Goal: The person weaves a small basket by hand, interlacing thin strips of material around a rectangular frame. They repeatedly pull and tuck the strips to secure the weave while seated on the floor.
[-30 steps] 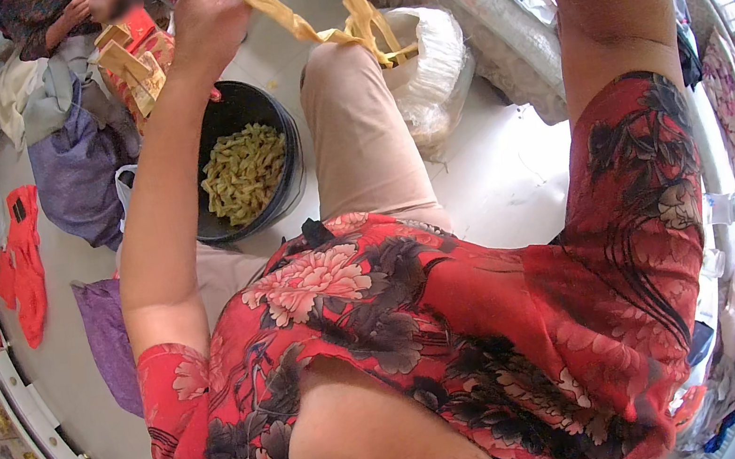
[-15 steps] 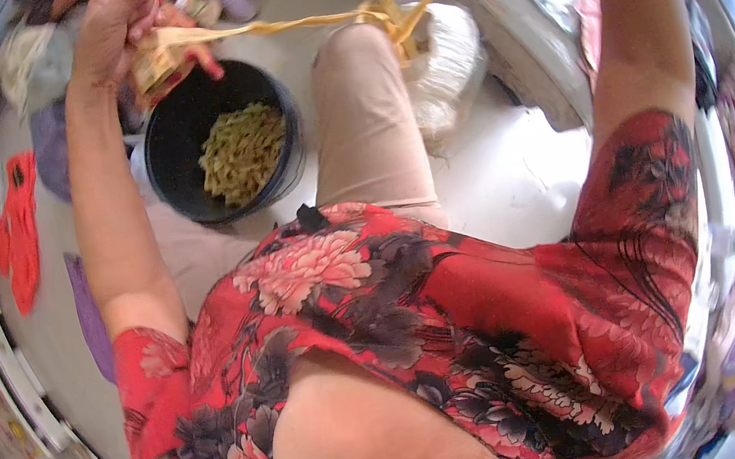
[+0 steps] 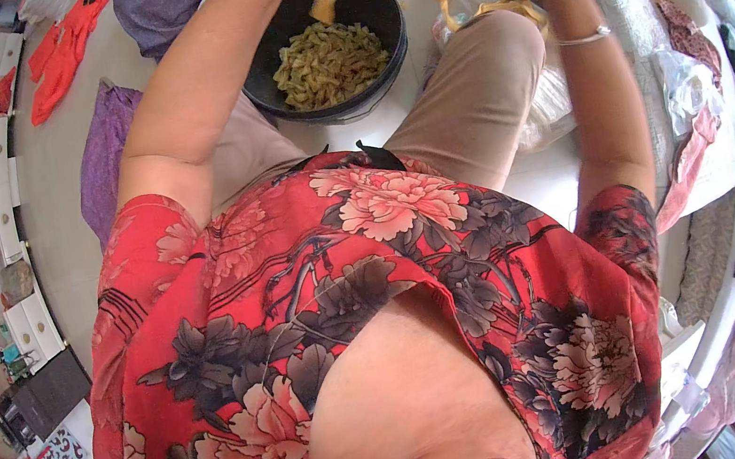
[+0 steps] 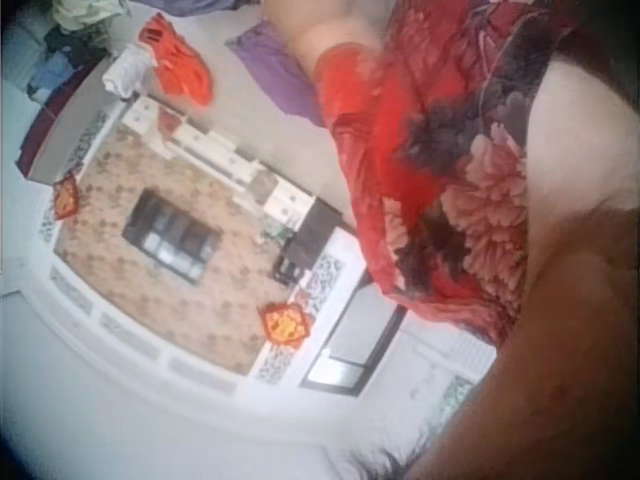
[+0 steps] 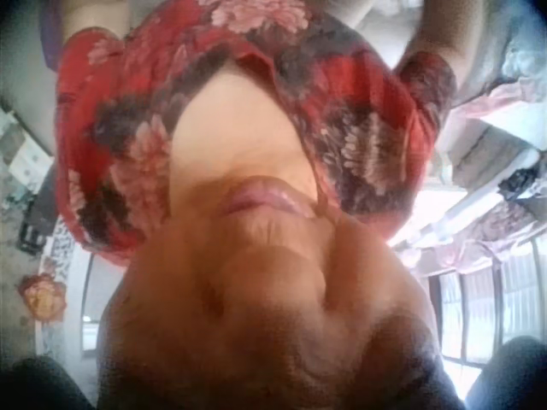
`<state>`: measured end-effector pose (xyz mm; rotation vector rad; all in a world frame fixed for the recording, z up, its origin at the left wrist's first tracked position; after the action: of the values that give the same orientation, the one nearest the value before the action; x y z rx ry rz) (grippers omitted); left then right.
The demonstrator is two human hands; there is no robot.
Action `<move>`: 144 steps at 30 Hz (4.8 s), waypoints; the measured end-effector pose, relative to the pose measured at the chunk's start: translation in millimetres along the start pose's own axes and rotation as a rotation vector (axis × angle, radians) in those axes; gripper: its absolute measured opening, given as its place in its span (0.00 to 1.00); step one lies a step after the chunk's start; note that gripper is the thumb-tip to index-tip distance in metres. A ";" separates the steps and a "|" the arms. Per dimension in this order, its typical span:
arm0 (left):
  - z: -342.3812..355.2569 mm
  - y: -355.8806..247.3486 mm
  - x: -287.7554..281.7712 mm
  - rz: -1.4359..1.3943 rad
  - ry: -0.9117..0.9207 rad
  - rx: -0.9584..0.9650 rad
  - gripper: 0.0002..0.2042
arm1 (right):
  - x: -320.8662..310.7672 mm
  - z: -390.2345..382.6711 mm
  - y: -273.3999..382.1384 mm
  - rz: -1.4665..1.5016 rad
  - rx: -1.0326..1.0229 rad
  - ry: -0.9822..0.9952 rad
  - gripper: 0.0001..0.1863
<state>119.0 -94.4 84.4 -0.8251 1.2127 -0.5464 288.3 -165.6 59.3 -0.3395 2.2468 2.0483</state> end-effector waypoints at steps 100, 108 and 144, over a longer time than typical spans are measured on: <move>-41.8 95.8 -12.4 -0.557 -0.531 0.352 0.28 | 80.9 99.9 -35.9 0.626 0.060 0.136 0.10; -28.9 109.5 -42.4 -1.215 -0.933 0.245 0.11 | 124.3 114.0 -33.4 0.779 0.358 0.286 0.13; -58.1 132.0 -49.1 0.228 -0.764 0.470 0.04 | 116.5 140.7 -54.0 0.908 0.575 0.671 0.17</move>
<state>42.0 7.2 1.0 -0.4127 0.4327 -0.2630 174.5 -43.1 -31.9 0.1056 3.7969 1.4824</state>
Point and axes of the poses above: each hand's wrist, its own z-axis towards the middle knuckle, its own x-axis out of the palm, y = z × x, the point moved 3 cm from there along z, towards the middle knuckle, and after that the axes turned 14 degrees about x, right-handed, at the moved point
